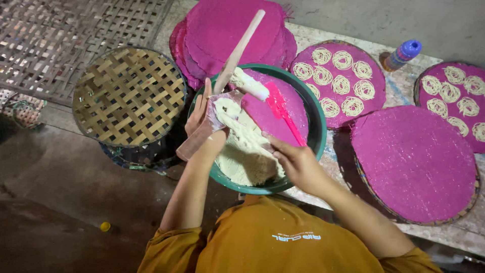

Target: The person uses a wooden extruder to press dough into thin strands, forming spiral patterns on pink mats placed on woven trays. They repeatedly load dough into the extruder, press it out, and arrange the resulting noodles into neat circles.

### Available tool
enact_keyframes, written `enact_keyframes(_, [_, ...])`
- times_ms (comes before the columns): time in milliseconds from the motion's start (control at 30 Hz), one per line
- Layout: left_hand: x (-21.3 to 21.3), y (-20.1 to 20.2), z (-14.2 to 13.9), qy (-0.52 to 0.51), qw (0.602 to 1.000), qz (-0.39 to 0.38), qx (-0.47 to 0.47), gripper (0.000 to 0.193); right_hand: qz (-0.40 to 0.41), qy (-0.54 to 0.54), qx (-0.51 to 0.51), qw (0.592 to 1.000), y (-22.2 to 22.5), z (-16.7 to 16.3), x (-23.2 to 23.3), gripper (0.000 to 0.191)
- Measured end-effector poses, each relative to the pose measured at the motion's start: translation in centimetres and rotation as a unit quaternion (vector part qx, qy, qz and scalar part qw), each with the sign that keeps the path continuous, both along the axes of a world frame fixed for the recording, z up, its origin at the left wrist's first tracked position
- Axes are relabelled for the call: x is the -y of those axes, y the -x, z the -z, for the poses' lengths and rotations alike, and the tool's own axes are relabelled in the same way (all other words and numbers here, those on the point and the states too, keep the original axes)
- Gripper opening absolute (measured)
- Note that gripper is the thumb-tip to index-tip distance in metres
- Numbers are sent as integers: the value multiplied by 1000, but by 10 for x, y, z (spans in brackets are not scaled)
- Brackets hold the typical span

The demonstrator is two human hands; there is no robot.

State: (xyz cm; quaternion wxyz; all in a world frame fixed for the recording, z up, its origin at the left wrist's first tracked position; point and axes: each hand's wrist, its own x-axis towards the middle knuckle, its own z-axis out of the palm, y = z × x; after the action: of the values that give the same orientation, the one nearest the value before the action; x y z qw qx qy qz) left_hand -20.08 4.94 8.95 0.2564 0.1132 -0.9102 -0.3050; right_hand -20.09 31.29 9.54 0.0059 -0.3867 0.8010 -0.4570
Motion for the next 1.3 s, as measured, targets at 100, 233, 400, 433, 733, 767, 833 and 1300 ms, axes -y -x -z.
enact_keyframes(100, [-9, -2, -20, 217, 972, 5, -93, 79, 144, -162, 277, 936, 23, -3, -8, 50])
enact_keyframes(233, [-21, 3, -16, 16, 989, -28, 141, 112, 19, 26, 6, 999, 33, 3, 13, 34])
enact_keyframes(400, [12, 33, 15, -109, 993, -41, 18, 64, 3, -112, 221, 969, 0, -5, 7, 48])
enact_keyframes(433, [20, 34, 21, -304, 950, -43, 58, 75, 14, -171, 298, 939, -6, -7, 4, 49])
enact_keyframes(733, [-134, -12, 38, -766, 562, 294, 106, 52, -119, 239, 125, 956, 52, -7, -101, 89])
enact_keyframes(767, [-179, -25, 42, -767, 534, 325, 143, 50, -125, 338, 176, 916, 52, -8, -123, 92])
enact_keyframes(833, [-248, -37, 44, -748, 507, 355, 238, 49, -126, 523, 264, 801, 46, -15, -175, 100])
enact_keyframes(1300, [-496, 21, 27, -270, 697, 604, 276, 40, -49, 6, -386, 921, 6, -105, -476, 48])
